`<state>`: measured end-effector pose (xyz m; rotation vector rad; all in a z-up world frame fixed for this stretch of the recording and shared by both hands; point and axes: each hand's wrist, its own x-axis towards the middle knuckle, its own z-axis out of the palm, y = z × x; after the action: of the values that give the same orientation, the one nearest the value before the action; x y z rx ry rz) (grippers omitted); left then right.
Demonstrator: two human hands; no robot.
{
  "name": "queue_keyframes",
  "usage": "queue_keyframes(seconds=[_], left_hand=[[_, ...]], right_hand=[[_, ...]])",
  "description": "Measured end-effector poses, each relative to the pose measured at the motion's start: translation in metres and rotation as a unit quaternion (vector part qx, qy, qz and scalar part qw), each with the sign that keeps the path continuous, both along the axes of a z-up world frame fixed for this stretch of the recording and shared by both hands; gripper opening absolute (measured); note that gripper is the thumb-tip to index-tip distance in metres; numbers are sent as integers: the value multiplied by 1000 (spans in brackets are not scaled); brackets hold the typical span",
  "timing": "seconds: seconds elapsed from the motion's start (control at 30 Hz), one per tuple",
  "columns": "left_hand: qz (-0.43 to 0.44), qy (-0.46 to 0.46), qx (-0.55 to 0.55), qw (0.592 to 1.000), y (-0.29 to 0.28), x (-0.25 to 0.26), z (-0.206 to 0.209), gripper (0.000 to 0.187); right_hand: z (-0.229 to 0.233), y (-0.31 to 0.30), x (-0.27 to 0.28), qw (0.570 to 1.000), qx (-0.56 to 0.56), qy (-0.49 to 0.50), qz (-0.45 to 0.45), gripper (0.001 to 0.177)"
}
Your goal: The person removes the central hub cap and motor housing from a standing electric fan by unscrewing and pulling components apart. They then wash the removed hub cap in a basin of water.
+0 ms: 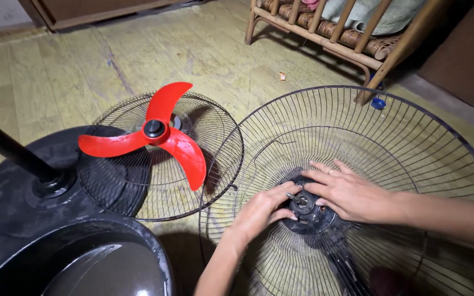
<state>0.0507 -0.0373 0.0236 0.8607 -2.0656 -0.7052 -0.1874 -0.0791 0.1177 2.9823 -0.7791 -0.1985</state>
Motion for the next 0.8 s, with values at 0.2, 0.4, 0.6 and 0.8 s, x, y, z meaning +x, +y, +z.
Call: queue_keyframes(seconds=[0.2,0.4,0.6,0.8], left_hand=[[-10,42,8,999,-3,-1,-5,59],[32,24,-7,999,-3,-10,-10,55],[121,48,26,991,17,-26,-15,58],[242,118,85,959,42,-56,-17,55]], right_hand=[[-8,-14,-11,998,35,58,-19,57],[4,-27,-8,999,17,-16,44,49],[20,-36,9,999,52,5,-9,39],[29,-57,22,996,62,-16,60,33]])
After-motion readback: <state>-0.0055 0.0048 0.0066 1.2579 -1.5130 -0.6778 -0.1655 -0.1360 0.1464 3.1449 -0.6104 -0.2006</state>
